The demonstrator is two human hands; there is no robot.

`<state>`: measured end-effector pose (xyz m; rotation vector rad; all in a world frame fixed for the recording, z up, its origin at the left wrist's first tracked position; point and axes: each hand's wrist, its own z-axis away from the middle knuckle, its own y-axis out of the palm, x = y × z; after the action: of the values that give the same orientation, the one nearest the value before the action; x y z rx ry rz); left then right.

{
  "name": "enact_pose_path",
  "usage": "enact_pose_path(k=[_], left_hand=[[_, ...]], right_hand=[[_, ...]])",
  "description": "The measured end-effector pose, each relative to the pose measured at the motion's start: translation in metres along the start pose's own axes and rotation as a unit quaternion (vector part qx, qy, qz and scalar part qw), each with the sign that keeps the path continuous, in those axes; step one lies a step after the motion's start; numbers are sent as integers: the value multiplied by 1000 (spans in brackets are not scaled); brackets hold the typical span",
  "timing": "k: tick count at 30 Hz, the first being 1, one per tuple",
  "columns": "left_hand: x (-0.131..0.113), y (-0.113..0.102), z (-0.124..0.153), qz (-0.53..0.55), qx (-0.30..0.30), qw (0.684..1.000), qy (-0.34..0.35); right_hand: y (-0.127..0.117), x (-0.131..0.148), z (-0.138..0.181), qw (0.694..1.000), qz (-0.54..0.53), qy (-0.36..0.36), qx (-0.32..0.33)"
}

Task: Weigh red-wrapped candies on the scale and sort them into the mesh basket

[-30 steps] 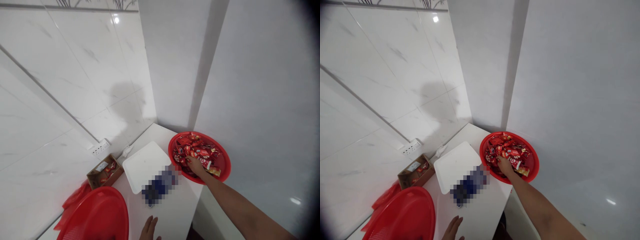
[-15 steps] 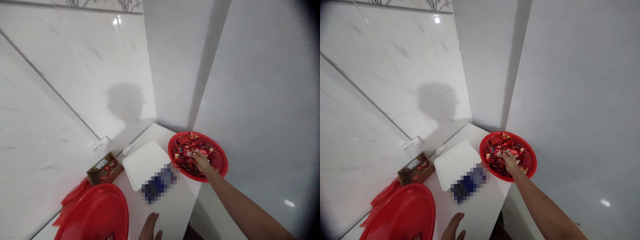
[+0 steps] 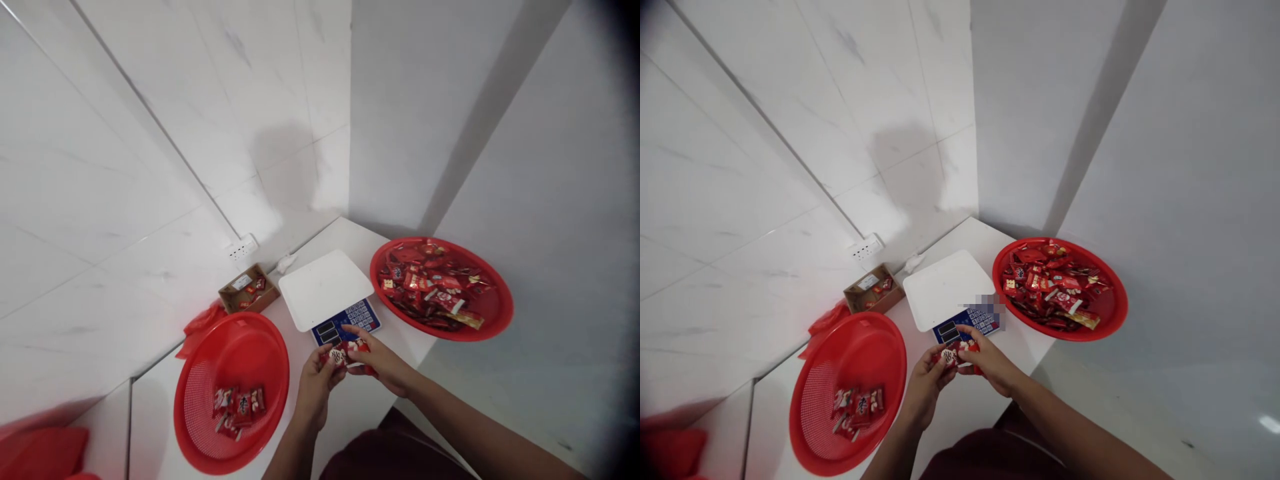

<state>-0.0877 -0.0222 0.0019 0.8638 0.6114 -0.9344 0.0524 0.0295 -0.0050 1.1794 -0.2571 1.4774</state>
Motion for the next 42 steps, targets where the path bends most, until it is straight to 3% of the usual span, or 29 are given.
enact_pose_path(k=[3,7,13,19,25,29,32,36,42], left_hand=[[5,-7,3,16,3,1000,-11],[8,-13,6,20,-20,1000,-6],[5,-20,8,-29,-28,999,2],[5,-13,17,-94,19,995,-4],[6,-8,25,-150,81,985,-12],[11,-14,24,-79,41,996,-24],[15,-19,22,3,-12,999,-44],[16,-21,22,60,-35,996,-61],[20,-17,26,62,-18,996,-64]], right_hand=[[-2,-4,1,999,-19,24,-30],[-4,-13,0,995,-44,1,-89],[-4,-12,10,994,-103,15,-45],[5,-11,19,997,36,8,-64],[13,-17,25,987,156,-12,-31],[9,-24,23,995,43,6,-86],[7,-28,19,989,-69,-22,-130],[12,-30,19,988,-107,-51,-101],[29,-36,22,987,-136,-60,-53]])
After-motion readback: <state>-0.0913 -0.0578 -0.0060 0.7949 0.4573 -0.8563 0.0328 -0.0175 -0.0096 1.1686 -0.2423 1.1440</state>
